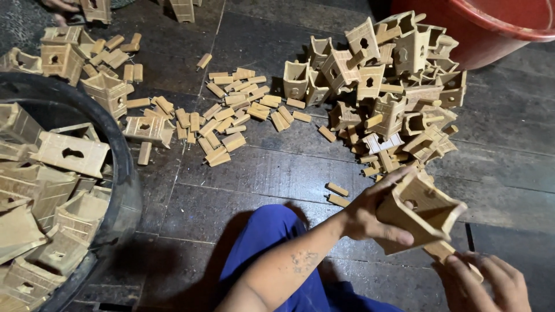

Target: The person sits on the floor and assembles small wooden components into a box-like structure. They pick up a hollow wooden frame, insert small rectangular wooden pieces into slots on its sides, and then place the completed unit into a large black tub. This process is repeated multiple times.

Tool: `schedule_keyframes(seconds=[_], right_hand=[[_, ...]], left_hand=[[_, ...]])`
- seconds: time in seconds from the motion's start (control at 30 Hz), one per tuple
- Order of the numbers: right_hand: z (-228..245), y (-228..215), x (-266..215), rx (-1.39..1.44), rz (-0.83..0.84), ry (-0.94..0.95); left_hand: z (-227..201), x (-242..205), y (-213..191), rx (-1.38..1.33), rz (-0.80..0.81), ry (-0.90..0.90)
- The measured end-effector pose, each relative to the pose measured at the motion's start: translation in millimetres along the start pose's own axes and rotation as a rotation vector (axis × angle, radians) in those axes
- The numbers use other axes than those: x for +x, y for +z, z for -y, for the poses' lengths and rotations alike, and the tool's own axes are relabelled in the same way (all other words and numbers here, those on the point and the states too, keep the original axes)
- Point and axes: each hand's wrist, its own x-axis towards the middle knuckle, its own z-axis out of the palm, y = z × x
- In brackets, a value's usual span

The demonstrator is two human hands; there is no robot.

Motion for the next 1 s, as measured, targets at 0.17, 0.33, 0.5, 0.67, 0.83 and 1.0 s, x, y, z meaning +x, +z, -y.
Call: schedule_keyframes(seconds=[0.17,0.33,0.5,0.67,0.83,1.0], right_hand=[[-22.5,-8.6,12.8,-0.217,0.028,-0.487],[-4.3,-10.0,29.9,-0.053,-0.048,-0.334],[77.8,-22.8,58.3,0.319,-0.010,0.660],[34.9,12.2,36.9,0.969,-0.095,0.935],[46.0,-10.5,32.1,0.353,0.023,0.510],[10.7,0.2,21.2,0.000,-0.057,0.004]], left_hand=[[-11.5,14.6,-1.0,-0.354,0.011,-0.235],[-3.2,11.3,1.6,-0.209,0.015,-0.226],[3.3,6.5,3.2,-0.254,-0.013,-0.192],[-27.4,4.5,1.4,-0.038,-0.064,-0.122],[-13.9,5.2,-6.6,-0.142,-0.078,-0.106],[-2.8,7.0,-8.6,-0.209,-0.092,-0.105]])
